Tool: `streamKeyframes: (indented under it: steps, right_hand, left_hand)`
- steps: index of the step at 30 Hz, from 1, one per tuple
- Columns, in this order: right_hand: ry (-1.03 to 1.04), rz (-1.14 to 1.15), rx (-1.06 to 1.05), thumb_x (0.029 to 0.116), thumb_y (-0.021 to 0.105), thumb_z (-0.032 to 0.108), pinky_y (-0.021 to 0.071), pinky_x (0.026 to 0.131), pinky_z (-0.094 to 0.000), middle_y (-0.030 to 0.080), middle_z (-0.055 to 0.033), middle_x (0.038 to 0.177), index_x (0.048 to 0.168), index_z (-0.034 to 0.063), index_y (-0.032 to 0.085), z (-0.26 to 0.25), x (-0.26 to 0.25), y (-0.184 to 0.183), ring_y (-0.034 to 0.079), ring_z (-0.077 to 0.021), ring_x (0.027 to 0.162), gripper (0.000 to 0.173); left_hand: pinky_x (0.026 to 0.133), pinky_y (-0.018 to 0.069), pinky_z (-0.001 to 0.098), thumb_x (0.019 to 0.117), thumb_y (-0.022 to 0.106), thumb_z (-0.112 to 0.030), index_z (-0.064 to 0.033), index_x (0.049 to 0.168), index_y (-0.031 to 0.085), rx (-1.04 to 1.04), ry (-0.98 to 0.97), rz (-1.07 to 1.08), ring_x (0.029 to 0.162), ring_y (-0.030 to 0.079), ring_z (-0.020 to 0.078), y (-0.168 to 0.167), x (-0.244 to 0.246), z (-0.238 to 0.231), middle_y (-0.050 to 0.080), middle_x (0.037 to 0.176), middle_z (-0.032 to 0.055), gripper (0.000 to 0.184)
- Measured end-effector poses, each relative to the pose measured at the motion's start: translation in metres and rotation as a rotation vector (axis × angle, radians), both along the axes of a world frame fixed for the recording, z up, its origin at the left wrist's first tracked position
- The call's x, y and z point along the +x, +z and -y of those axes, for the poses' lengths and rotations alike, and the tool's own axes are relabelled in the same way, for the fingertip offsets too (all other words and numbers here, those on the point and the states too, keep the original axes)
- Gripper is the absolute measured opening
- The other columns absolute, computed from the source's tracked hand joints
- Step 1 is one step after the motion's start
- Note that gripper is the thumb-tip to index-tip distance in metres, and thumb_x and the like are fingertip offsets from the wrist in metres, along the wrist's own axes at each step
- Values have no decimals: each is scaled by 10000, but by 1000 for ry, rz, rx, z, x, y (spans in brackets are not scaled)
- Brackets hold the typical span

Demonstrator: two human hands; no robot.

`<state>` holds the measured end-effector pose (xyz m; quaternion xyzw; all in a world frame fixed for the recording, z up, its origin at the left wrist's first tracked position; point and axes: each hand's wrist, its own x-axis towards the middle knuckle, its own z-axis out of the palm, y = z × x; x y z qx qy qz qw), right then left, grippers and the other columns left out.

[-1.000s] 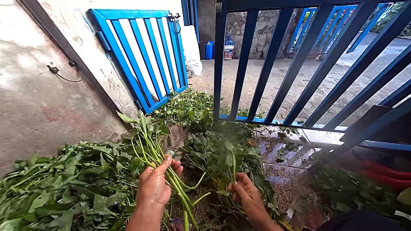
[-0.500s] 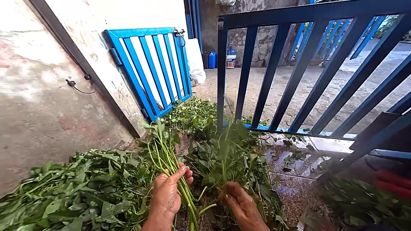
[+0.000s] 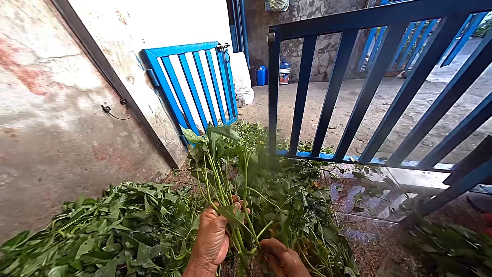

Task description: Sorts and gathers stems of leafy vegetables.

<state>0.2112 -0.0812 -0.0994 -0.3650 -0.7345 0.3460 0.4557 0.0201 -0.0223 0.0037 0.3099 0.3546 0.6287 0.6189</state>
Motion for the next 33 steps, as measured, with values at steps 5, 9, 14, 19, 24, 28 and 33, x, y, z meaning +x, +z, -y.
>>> streamKeyframes:
  steps: [5,9,14,19,24,28,33]
  right_hand:
    - [-2,52,40,1034,531,53,606,851,-426,721,-154,1040,1235,9,660,0,6,2,722,-231,939,243]
    - [60,62,34,1039,526,55,599,852,-410,717,-153,1022,1227,10,659,-2,13,1,714,-219,925,235]
    - [-91,-324,-393,925,511,46,579,962,-423,698,-146,1208,1268,-32,627,-12,27,7,694,-224,1090,371]
    - [-716,-380,-60,1072,446,310,564,871,-322,647,-80,1133,1230,10,642,-53,42,51,650,-144,1019,392]
    - [-431,233,484,1006,647,338,575,848,-394,730,12,1021,1165,196,768,-69,19,92,677,-154,987,245]
    - [-430,396,635,1005,619,260,559,752,-338,712,23,877,1019,178,783,-76,5,96,670,-149,865,183]
    - [-483,524,788,977,601,198,523,665,-332,665,7,795,881,142,721,-78,0,96,644,-168,778,163]
  left_hand:
    - [712,647,431,971,551,77,126,1107,584,-38,7,-26,840,746,342,3,2,-2,709,998,289,149]
    - [738,646,421,927,603,85,122,1113,611,-31,-39,-34,817,743,318,3,-1,-1,716,958,266,190]
    - [713,650,418,891,623,117,123,1060,607,19,2,-39,771,745,310,1,2,1,720,896,252,170]
    - [763,649,432,873,592,159,109,1022,597,34,19,-124,816,742,301,-1,5,0,720,965,235,157]
    - [777,632,404,852,687,94,102,1039,652,74,-57,-243,841,730,266,-5,10,-1,723,965,215,191]
    - [774,625,373,848,680,102,92,1034,656,119,-95,-230,838,727,230,-5,11,1,725,958,204,188]
    - [721,629,363,836,752,83,97,1046,678,90,-165,-229,778,718,237,-5,9,1,720,933,217,223]
